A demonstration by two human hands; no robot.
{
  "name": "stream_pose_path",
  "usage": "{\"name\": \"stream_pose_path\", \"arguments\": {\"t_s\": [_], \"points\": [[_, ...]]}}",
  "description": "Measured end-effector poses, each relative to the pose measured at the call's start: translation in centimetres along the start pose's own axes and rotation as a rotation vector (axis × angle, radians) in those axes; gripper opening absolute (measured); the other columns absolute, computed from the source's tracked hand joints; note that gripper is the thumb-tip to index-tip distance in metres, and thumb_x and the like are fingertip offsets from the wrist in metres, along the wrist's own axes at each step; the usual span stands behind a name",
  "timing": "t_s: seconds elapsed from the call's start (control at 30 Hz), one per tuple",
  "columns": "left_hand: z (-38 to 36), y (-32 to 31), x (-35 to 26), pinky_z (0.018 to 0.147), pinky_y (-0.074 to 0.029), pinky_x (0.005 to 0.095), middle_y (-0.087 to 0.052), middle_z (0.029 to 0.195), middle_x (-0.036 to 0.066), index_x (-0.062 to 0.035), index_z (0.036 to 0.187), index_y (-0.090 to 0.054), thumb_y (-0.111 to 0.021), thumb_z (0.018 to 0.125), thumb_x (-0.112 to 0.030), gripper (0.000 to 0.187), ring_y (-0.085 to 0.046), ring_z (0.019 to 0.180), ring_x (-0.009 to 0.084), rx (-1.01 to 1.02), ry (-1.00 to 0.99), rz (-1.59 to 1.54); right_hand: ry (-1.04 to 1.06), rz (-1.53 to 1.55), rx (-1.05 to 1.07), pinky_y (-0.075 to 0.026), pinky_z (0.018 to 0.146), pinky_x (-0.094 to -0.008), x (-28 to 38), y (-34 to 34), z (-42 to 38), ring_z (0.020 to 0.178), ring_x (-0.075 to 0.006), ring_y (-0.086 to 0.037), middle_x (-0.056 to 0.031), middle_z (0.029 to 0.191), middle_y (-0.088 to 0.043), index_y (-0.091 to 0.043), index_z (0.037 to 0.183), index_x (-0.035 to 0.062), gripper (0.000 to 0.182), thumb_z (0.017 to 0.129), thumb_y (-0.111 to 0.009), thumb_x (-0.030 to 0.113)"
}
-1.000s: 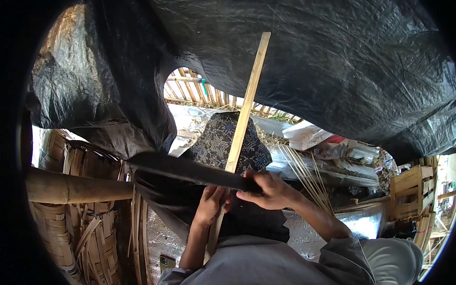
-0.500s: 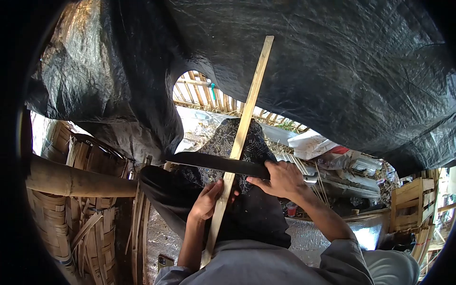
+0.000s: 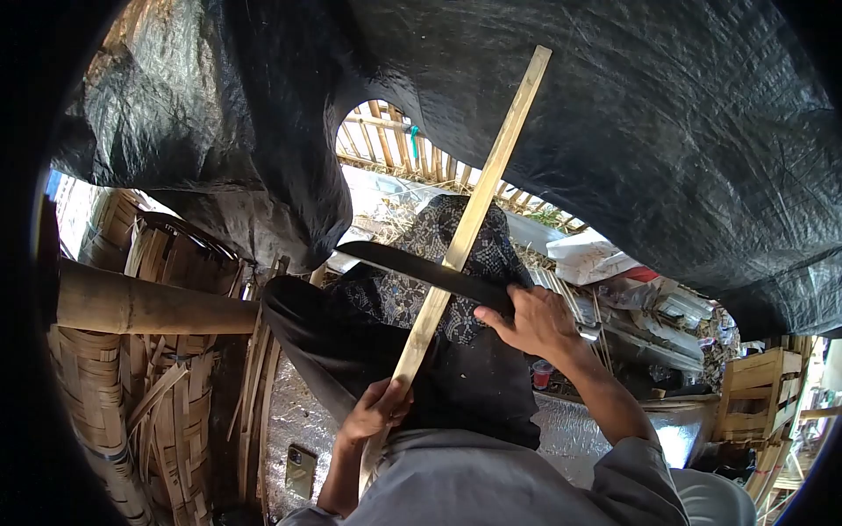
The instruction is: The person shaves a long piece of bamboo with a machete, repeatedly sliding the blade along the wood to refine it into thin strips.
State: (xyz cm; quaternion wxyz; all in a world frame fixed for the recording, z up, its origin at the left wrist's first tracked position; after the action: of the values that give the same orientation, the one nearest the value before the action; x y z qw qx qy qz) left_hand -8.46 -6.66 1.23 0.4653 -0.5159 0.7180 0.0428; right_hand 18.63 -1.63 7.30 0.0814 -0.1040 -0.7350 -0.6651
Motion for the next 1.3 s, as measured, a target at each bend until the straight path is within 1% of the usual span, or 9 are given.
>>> {"name": "stream_pose_path", "arguments": {"t_s": [0.3,0.57,0.63,0.7,0.83,0.97,1.0,1.1,1.3], "points": [[3.3,-4.0,-2.2,0.040,-0.025,0.0191,-0.032,0.057,-0.006,-0.0052,0.081,-0.046,-0.040,0.095,-0.041,0.039,-0.030,0.045,0.0025,-0.023,-0.137,-0.001,0.153,-0.211,0.143,-0.051,0.046,-0.0407,1.5,2.5,-0.4,0.053,-0.0300,-0.064,-0.0161,0.056,-0.058,-0.063,0.072,0.0026,0.075,0.070,-0.047,0.076],[3.5,-3.2,-1.3,0.038,-0.026,0.0188,-0.035,0.055,-0.006,-0.0048,0.080,-0.047,-0.040,0.095,-0.040,0.039,-0.032,0.044,0.0023,-0.026,-0.139,-0.007,0.035,-0.082,-0.270,-0.046,0.044,-0.0419,-3.5,1.2,4.3,0.048,-0.0284,-0.059,-0.0174,0.056,-0.057,-0.060,0.063,-0.0015,0.070,0.080,-0.047,0.065],[3.6,-2.9,-1.1,0.038,-0.028,0.0186,-0.037,0.054,-0.005,-0.0043,0.080,-0.048,-0.039,0.096,-0.039,0.039,-0.034,0.044,0.0023,-0.028,-0.120,-0.020,-0.119,0.189,0.204,-0.045,0.041,-0.0408,-2.5,1.0,3.7,0.044,-0.0267,-0.056,-0.0149,0.052,-0.055,-0.061,0.065,-0.0016,0.072,0.079,-0.046,0.067],[3.6,-2.6,-0.8,0.038,-0.027,0.0187,-0.037,0.055,-0.005,-0.0048,0.079,-0.048,-0.039,0.096,-0.039,0.039,-0.035,0.044,0.0024,0.004,-0.087,-0.039,-0.100,0.153,0.265,-0.044,0.038,-0.0390,-2.1,1.3,3.2,0.042,-0.0249,-0.055,-0.0132,0.050,-0.053,-0.062,0.066,-0.0007,0.072,0.078,-0.046,0.069],[3.4,-3.1,-1.0,0.038,-0.027,0.0189,-0.038,0.055,-0.005,-0.0052,0.079,-0.048,-0.039,0.096,-0.039,0.039,-0.034,0.044,0.0023,-0.073,-0.122,0.031,0.227,-0.111,-0.248,-0.037,0.035,-0.0371,-5.1,0.0,4.2,0.040,-0.0220,-0.050,-0.0132,0.049,-0.048,-0.055,0.061,-0.0025,0.074,0.075,-0.050,0.070],[3.7,-3.1,-1.6,0.038,-0.028,0.0186,-0.038,0.056,-0.005,-0.0055,0.078,-0.048,-0.039,0.096,-0.040,0.039,-0.035,0.044,0.0021,-0.072,-0.130,0.041,0.070,0.204,-0.121,-0.036,0.037,-0.0392,-4.3,0.0,3.7,0.038,-0.0226,-0.046,-0.0115,0.046,-0.046,-0.048,0.053,0.0017,0.069,0.079,-0.050,0.066],[3.8,-2.9,-1.6,0.038,-0.028,0.0184,-0.039,0.056,-0.005,-0.0055,0.078,-0.048,-0.039,0.096,-0.040,0.039,-0.035,0.044,0.0020,-0.051,-0.094,0.015,0.030,0.203,0.140,-0.036,0.038,-0.0409,-4.1,-0.1,3.6,0.037,-0.0226,-0.044,-0.0095,0.043,-0.045,-0.050,0.054,0.0019,0.069,0.080,-0.048,0.066],[3.8,-3.1,-1.4,0.038,-0.029,0.0183,-0.039,0.056,-0.005,-0.0057,0.078,-0.048,-0.040,0.095,-0.040,0.039,-0.036,0.044,0.0021,-0.055,-0.132,0.043,0.263,-0.213,-0.053,-0.042,0.038,-0.0397,-2.6,0.7,2.9,0.040,-0.0222,-0.052,-0.0088,0.044,-0.048,-0.060,0.060,-0.0007,0.075,0.075,-0.047,0.072],[4.0,-3.8,-2.1,0.038,-0.026,0.0199,-0.033,0.056,-0.006,-0.0051,0.079,-0.046,-0.042,0.094,-0.042,0.040,-0.032,0.043,0.0028,-0.105,-0.168,0.103,-0.024,0.008,-0.134,-0.041,0.036,-0.0406,-5.0,1.4,5.8,0.040,-0.0254,-0.053,-0.0124,0.045,-0.049,-0.056,0.054,-0.0040,0.082,0.075,-0.044,0.074]]}}
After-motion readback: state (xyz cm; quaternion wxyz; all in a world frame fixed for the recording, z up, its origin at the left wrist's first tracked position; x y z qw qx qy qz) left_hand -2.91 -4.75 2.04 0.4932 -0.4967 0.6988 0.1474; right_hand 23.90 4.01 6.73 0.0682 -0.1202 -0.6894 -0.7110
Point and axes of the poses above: each hand's wrist, its own z-axis towards the middle knuckle, its own y-axis out of the back of the hand, x = y × z, the point moved 2 cm from there along z, towards the middle knuckle
